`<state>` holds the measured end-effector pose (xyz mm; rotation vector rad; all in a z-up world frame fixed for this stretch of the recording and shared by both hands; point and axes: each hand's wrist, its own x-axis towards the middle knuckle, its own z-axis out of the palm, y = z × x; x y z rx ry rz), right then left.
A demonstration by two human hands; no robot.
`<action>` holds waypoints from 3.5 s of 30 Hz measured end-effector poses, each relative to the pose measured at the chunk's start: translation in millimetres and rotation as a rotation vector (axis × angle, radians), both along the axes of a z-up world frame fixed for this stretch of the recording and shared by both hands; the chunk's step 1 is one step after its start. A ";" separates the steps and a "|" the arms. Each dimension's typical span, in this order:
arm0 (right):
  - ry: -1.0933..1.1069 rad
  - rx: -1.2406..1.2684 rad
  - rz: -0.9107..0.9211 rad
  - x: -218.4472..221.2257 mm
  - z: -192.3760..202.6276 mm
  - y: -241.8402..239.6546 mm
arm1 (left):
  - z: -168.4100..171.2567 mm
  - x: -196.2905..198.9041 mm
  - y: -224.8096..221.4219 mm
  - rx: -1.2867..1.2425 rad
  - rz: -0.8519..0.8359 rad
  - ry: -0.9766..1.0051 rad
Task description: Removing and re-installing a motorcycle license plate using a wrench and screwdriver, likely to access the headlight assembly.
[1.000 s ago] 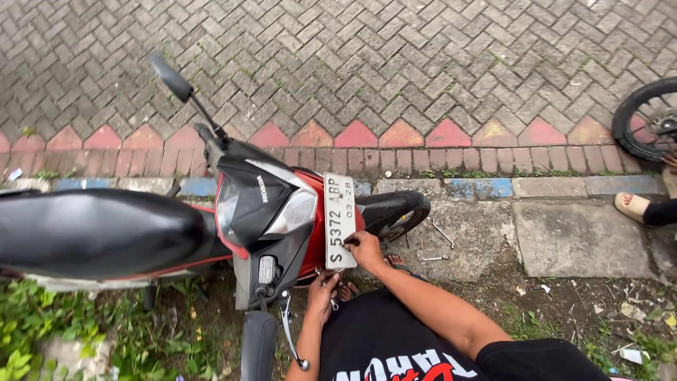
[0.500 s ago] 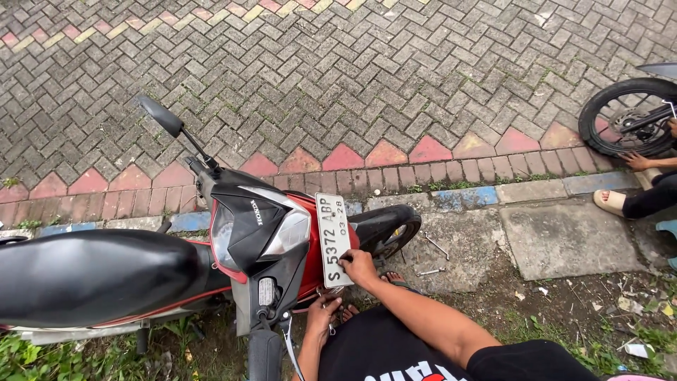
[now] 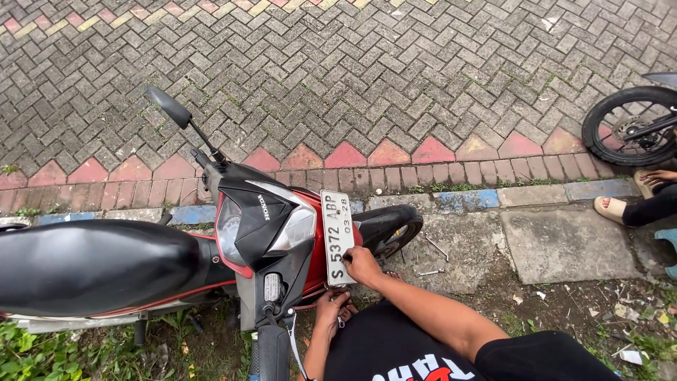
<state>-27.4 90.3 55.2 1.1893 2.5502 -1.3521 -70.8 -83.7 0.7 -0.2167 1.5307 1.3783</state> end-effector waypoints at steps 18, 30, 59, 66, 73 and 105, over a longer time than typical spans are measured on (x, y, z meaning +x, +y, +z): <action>-0.021 -0.117 0.010 10.5 -54.8 23.7 | -27.0 25.4 6.2 -0.091 0.093 0.139; -0.225 -0.496 -0.003 49.7 -34.3 17.2 | -44.6 55.9 3.9 0.060 0.425 -0.089; -0.294 -1.255 -0.319 86.5 -63.1 -2.5 | 24.2 84.6 22.6 0.108 0.088 -0.286; -0.090 -0.958 -0.391 71.2 -83.3 21.8 | -52.3 61.1 -6.3 -0.050 0.405 -0.046; 0.077 -0.692 -0.298 40.7 -25.6 30.8 | -19.8 20.3 28.5 0.005 0.551 0.024; -0.043 -0.045 0.229 -4.1 2.5 28.7 | -107.9 -3.1 52.4 0.438 0.266 0.123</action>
